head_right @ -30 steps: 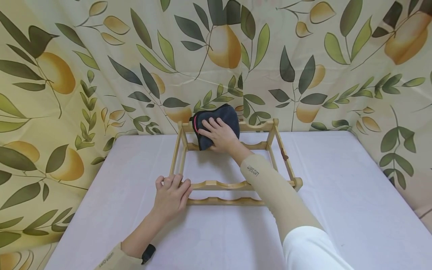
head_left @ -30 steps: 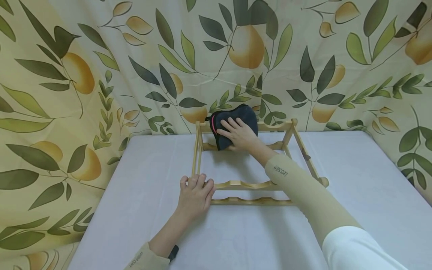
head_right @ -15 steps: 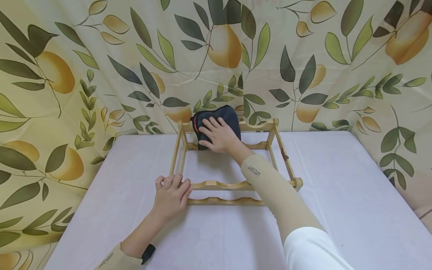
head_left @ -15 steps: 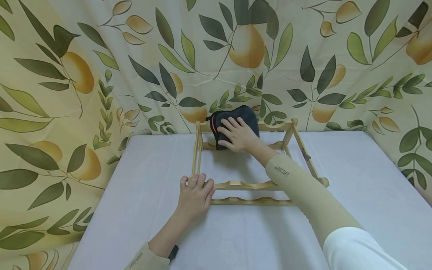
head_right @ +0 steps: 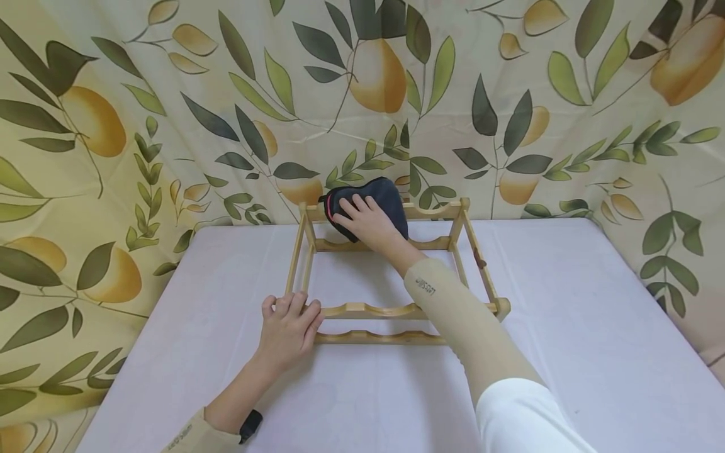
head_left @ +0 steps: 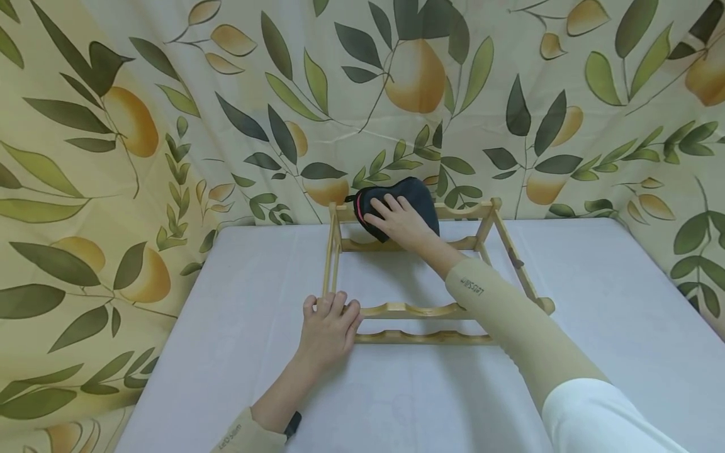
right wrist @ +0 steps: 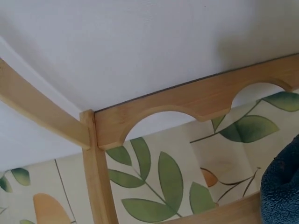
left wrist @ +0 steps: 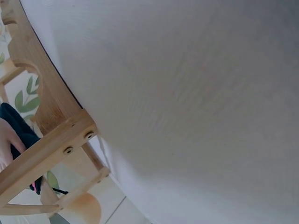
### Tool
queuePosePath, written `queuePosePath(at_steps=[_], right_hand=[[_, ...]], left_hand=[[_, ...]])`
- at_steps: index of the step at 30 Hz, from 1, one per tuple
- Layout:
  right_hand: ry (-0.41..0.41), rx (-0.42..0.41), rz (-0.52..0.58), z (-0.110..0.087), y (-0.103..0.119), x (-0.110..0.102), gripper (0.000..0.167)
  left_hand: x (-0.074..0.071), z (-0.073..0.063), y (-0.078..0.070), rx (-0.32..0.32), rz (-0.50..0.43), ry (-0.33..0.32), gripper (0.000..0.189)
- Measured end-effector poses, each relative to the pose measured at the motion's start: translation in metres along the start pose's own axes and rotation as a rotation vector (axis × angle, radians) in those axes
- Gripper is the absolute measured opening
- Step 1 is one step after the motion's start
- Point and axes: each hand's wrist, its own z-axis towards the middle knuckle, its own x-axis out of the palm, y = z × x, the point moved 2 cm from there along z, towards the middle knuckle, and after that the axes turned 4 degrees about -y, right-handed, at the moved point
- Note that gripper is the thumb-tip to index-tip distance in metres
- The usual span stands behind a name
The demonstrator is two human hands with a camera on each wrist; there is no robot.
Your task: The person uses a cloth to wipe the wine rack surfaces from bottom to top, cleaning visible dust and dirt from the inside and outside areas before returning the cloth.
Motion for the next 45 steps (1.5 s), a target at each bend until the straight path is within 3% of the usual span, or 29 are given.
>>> queuePosePath(at_steps=[12, 24, 33, 36, 41, 45], right_hand=[[-0.065, -0.049, -0.061, 0.000, 0.002, -0.003, 0.048], [-0.223, -0.018, -0.078, -0.010, -0.004, -0.004, 0.034], [-0.513, -0.257, -0.111, -0.008, 0.001, 0.003, 0.034], [-0.474, -0.288, -0.103, -0.007, 0.003, 0.004, 0.038], [-0.332, -0.247, -0.134, -0.007, 0.002, 0.004, 0.035], [-0.334, -0.238, -0.120, -0.010, -0.001, 0.003, 0.025]], left_hand=[[0.002, 0.001, -0.002, 0.006, 0.041, -0.035, 0.030], [0.003, 0.000, -0.002, -0.003, 0.039, -0.049, 0.027], [0.004, -0.001, 0.000, -0.004, 0.031, -0.050, 0.027], [0.004, -0.002, 0.000, -0.004, 0.035, -0.047, 0.027], [0.004, -0.002, 0.001, 0.002, 0.038, -0.042, 0.027], [0.004, -0.001, 0.000, 0.007, 0.032, -0.036, 0.028]])
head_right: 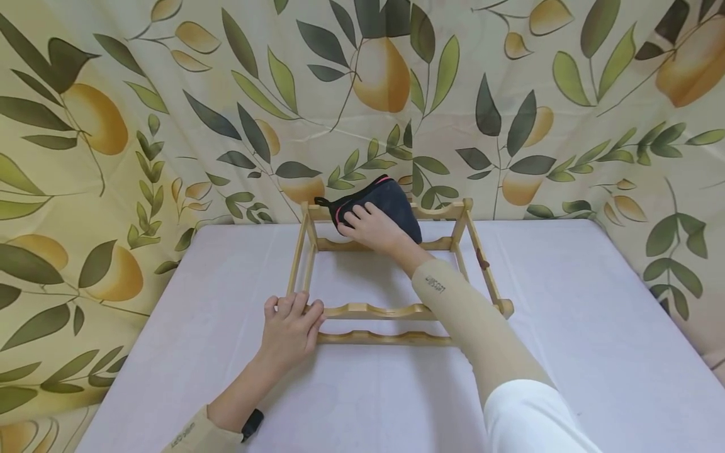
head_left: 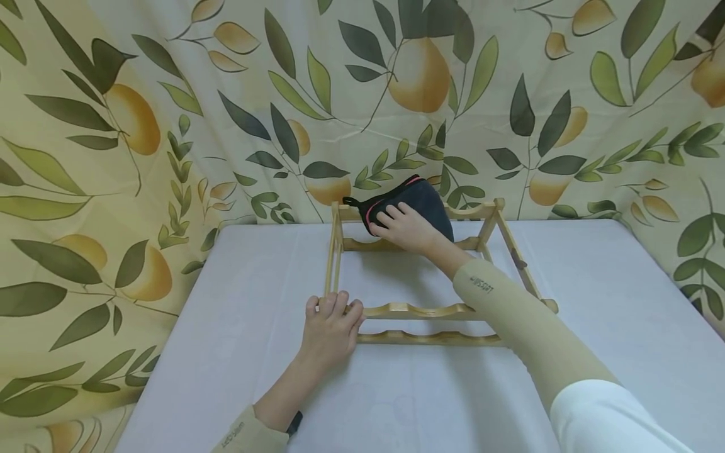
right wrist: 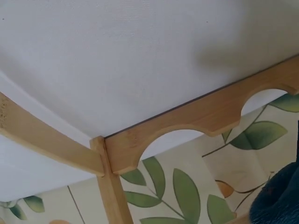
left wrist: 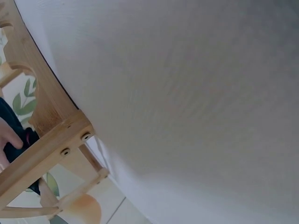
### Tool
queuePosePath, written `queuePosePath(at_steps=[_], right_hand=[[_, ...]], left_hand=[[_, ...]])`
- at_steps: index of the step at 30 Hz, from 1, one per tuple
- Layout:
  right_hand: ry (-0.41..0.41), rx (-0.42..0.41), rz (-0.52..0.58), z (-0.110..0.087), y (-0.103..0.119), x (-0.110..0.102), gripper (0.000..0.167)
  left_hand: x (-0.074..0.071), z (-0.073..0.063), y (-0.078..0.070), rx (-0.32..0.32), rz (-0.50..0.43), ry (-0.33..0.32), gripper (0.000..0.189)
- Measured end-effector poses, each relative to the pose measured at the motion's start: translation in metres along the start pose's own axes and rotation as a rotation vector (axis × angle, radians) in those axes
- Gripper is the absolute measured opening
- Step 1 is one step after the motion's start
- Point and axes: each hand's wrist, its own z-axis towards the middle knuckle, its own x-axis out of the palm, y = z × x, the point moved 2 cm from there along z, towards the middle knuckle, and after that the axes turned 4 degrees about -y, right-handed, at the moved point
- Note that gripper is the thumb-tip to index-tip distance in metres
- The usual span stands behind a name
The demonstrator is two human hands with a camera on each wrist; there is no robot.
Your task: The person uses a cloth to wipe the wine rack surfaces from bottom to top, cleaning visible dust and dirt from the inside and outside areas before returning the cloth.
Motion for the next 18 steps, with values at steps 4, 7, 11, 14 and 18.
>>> queuePosePath(at_steps=[4, 7, 11, 14, 18], right_hand=[[-0.055, 0.023, 0.014, -0.008, -0.005, 0.000, 0.016], [-0.100, 0.022, -0.002, -0.013, -0.007, -0.001, 0.016], [-0.111, -0.063, -0.007, -0.012, -0.004, -0.001, 0.021], [-0.058, -0.106, -0.007, -0.010, -0.002, -0.001, 0.025], [0.055, -0.068, -0.012, -0.013, -0.004, -0.001, 0.024]], left_hand=[[-0.001, 0.000, 0.000, -0.002, -0.001, 0.002, 0.029], [-0.001, 0.001, 0.000, -0.005, 0.001, 0.002, 0.029], [-0.001, 0.001, 0.000, -0.006, -0.007, 0.013, 0.030], [-0.001, 0.001, -0.001, -0.004, -0.011, 0.012, 0.029], [-0.001, 0.001, -0.001, -0.002, -0.001, 0.003, 0.028]])
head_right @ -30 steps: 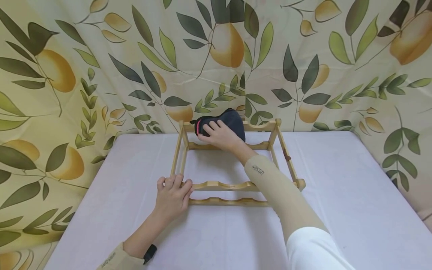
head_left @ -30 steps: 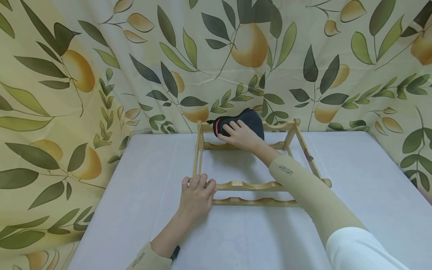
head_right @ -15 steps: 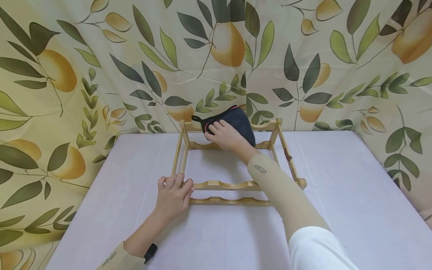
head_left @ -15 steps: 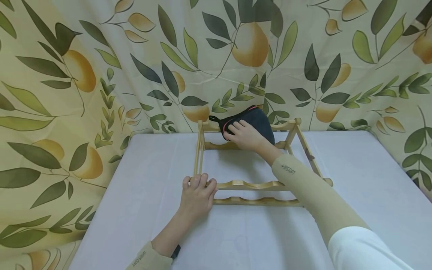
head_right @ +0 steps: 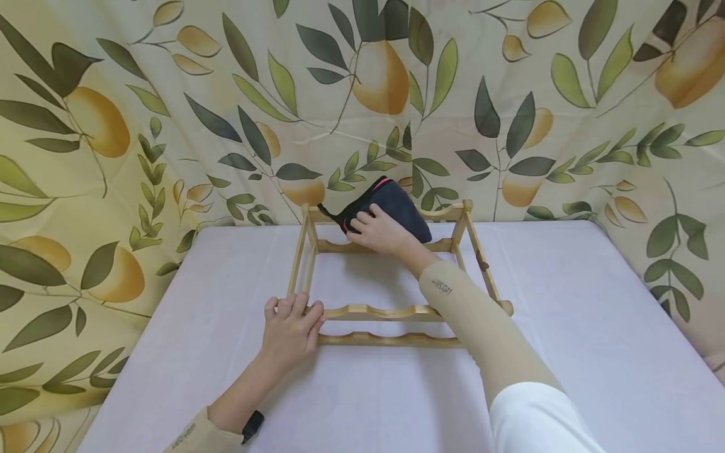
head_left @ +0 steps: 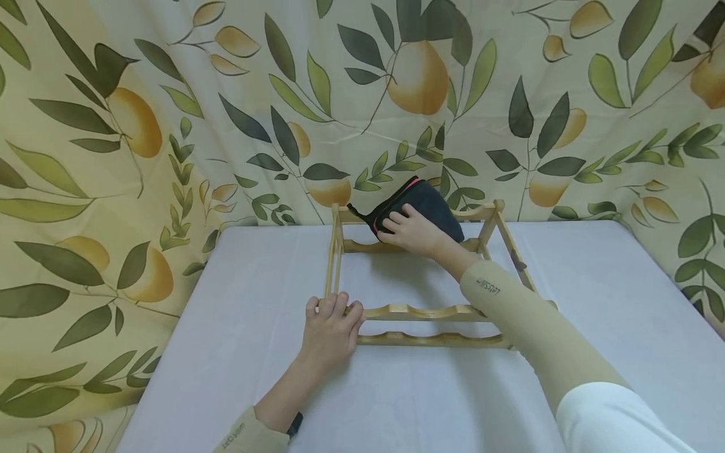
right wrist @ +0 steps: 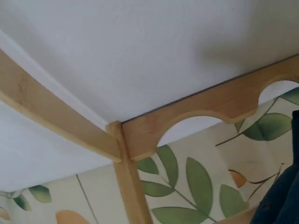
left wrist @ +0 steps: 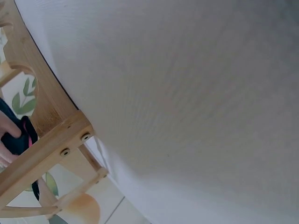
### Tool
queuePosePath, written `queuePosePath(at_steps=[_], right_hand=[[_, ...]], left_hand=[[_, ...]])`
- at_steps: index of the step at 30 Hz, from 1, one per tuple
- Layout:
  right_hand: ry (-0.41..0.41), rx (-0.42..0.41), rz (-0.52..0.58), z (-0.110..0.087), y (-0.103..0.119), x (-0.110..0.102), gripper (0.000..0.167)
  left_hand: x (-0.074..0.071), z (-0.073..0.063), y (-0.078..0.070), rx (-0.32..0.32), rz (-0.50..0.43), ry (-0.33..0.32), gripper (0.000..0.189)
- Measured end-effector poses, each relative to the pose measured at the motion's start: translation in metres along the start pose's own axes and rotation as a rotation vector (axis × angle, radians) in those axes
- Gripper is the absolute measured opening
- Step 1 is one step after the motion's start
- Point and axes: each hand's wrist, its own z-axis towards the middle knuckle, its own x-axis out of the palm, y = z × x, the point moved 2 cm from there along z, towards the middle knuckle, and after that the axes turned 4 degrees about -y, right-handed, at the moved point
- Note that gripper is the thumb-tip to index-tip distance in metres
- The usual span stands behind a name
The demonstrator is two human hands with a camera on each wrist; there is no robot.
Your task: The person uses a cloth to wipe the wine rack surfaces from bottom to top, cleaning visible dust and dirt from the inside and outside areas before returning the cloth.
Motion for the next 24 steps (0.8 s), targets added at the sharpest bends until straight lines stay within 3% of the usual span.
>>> queuePosePath(at_steps=[4, 9, 16, 24], right_hand=[[0.031, 0.034, -0.015, -0.009, -0.003, 0.001, 0.021], [-0.043, 0.011, -0.009, -0.007, -0.002, -0.001, 0.022], [0.093, -0.007, -0.008, 0.004, 0.000, -0.003, 0.028], [0.116, 0.045, 0.022, -0.006, -0.003, -0.005, 0.022]], left_hand=[[0.000, -0.001, 0.000, -0.001, 0.005, 0.000, 0.028], [-0.001, -0.001, 0.002, -0.006, 0.000, -0.001, 0.028], [0.001, -0.001, 0.001, -0.009, -0.015, 0.008, 0.030], [-0.001, 0.001, 0.000, -0.011, -0.013, 0.007, 0.030]])
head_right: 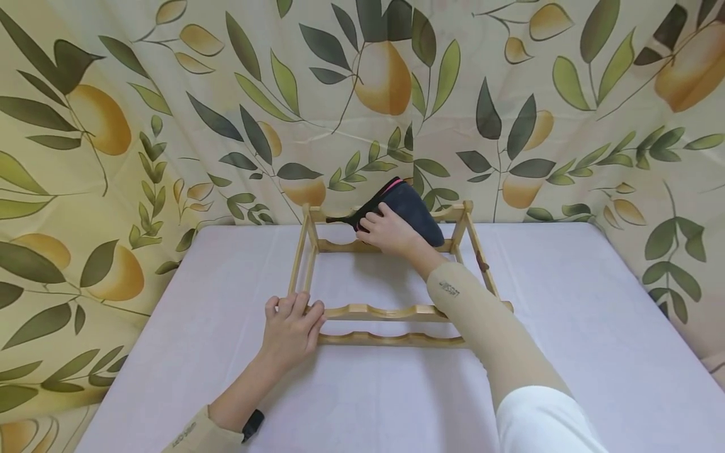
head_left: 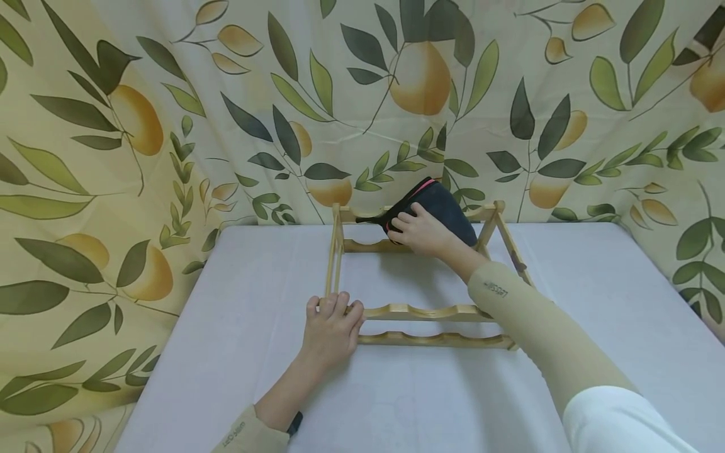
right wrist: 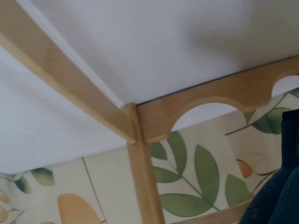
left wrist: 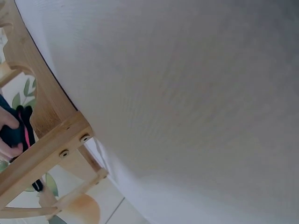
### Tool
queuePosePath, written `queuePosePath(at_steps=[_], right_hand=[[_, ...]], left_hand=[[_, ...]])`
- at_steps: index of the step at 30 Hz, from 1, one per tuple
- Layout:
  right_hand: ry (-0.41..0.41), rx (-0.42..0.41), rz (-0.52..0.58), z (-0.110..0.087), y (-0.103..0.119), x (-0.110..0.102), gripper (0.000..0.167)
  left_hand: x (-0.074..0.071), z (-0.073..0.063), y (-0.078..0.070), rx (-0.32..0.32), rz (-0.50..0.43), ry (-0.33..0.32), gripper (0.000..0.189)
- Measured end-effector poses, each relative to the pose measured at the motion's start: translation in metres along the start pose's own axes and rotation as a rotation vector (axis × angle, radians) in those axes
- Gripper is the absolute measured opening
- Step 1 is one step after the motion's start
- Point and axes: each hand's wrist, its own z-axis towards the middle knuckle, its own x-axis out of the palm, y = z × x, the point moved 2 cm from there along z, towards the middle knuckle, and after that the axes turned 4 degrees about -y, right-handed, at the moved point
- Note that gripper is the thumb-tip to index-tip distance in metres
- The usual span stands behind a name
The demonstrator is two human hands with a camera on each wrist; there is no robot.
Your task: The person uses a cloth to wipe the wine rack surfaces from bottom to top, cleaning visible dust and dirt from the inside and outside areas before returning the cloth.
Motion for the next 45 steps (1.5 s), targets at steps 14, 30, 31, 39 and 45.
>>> queuePosePath(at_steps=[14, 30, 31, 39, 45], right_hand=[[0.115, 0.022, -0.002, 0.002, 0.000, -0.004, 0.029], [0.109, 0.010, 0.021, 0.008, 0.001, -0.004, 0.027], [0.116, 0.017, 0.023, 0.005, 0.001, -0.003, 0.028], [0.093, 0.031, 0.049, -0.008, -0.003, -0.003, 0.030], [-0.020, -0.001, 0.013, 0.005, -0.001, -0.027, 0.021]], left_hand=[[0.003, -0.001, -0.002, 0.005, 0.001, 0.008, 0.031], [0.001, 0.000, -0.003, 0.004, 0.005, 0.004, 0.030], [0.001, 0.000, -0.003, 0.004, 0.006, 0.005, 0.031], [0.000, 0.000, 0.000, -0.004, 0.011, 0.002, 0.031], [0.000, -0.001, 0.000, -0.001, 0.017, -0.015, 0.030]])
